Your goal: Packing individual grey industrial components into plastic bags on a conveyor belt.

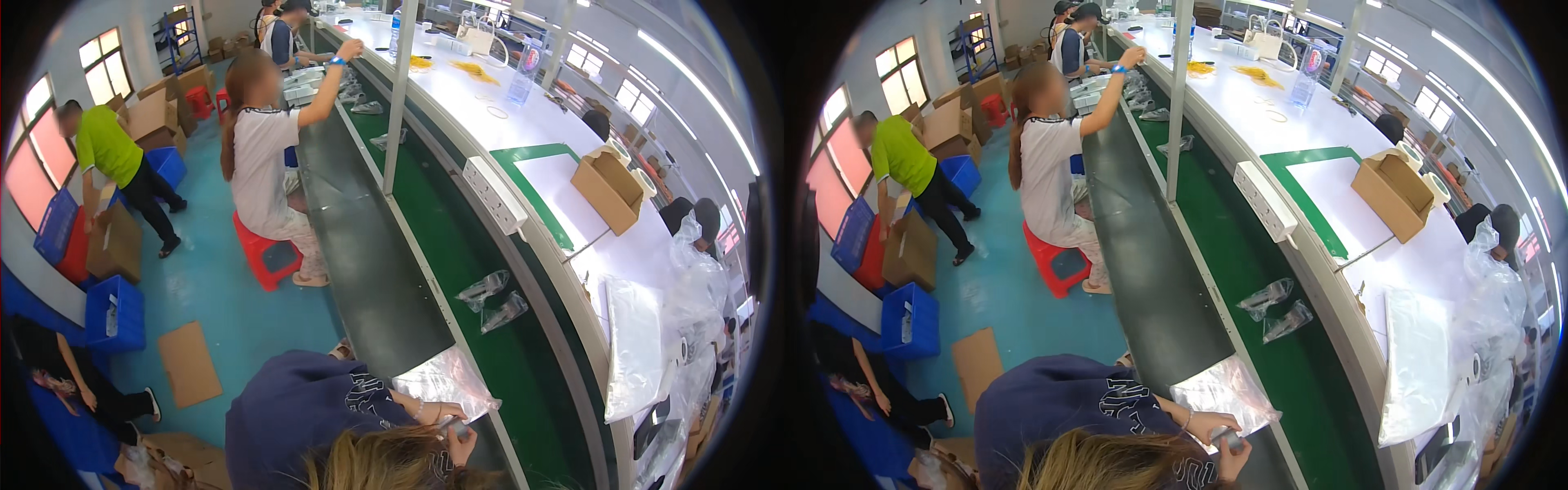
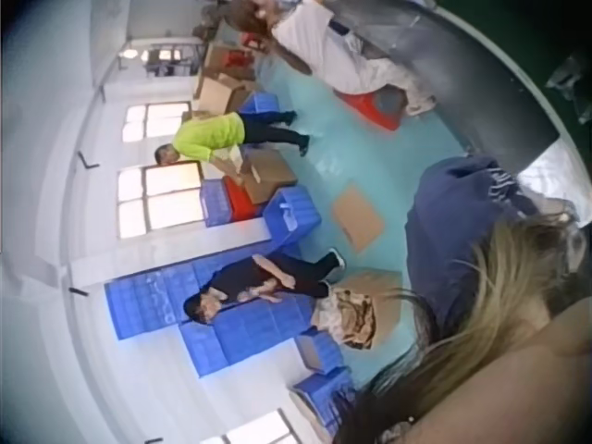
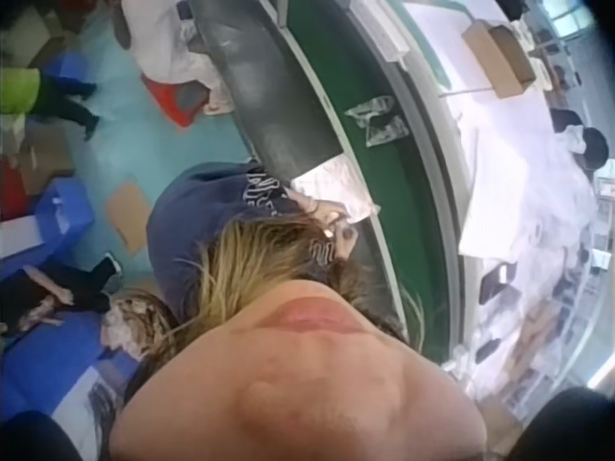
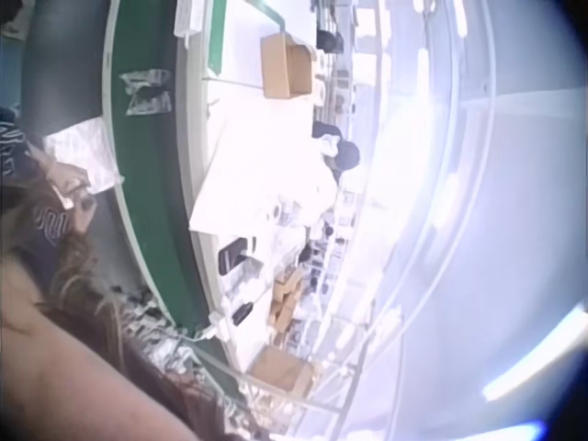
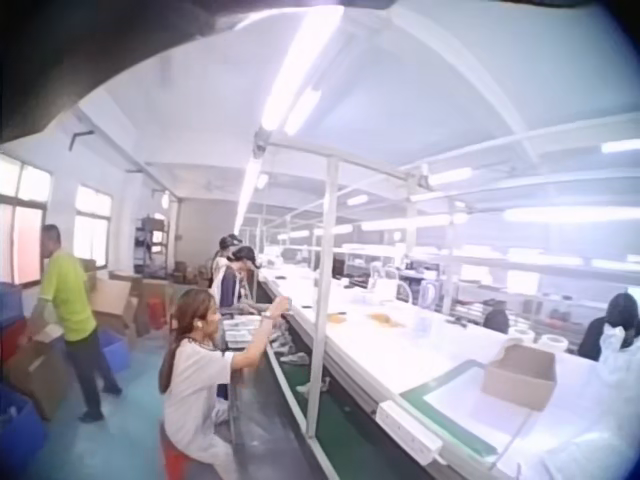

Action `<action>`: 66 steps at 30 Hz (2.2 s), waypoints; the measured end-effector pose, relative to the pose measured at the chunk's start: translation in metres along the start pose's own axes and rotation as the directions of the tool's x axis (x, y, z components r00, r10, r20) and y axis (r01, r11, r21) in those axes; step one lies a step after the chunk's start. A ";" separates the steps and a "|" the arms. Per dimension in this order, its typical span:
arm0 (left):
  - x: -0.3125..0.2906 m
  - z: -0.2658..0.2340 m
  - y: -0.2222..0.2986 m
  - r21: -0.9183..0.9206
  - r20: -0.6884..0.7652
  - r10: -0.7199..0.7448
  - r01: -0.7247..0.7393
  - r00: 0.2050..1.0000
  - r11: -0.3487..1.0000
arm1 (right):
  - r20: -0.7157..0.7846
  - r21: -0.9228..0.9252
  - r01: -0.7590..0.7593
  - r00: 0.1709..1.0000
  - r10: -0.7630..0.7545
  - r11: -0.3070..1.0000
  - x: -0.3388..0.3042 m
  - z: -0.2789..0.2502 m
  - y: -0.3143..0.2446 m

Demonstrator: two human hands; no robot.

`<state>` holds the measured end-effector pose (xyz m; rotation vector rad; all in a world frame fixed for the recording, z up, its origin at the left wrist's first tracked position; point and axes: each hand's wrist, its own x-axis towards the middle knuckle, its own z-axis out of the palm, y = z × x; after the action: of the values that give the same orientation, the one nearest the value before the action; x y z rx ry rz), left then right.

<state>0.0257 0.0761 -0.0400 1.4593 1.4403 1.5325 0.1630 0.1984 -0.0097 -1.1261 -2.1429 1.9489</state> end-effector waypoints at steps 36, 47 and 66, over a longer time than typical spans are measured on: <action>0.010 0.002 0.040 -0.520 0.049 -0.473 0.427 0.879 0.740 | -0.143 0.217 0.394 0.918 -0.370 0.893 0.017 0.005 0.028; -0.042 0.040 -0.029 0.686 0.528 -0.291 -0.199 0.798 0.700 | -0.748 0.092 0.275 0.654 -0.116 0.957 0.227 -0.162 0.056; 0.074 0.375 -0.022 0.184 0.779 -0.539 0.705 0.319 0.684 | -0.976 0.090 -0.616 -0.210 -0.053 0.783 -0.111 -0.465 0.269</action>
<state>0.3535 0.2643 -0.1032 1.0011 1.0207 0.3599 0.5951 0.5238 -0.0990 -2.2583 -1.1933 -0.1388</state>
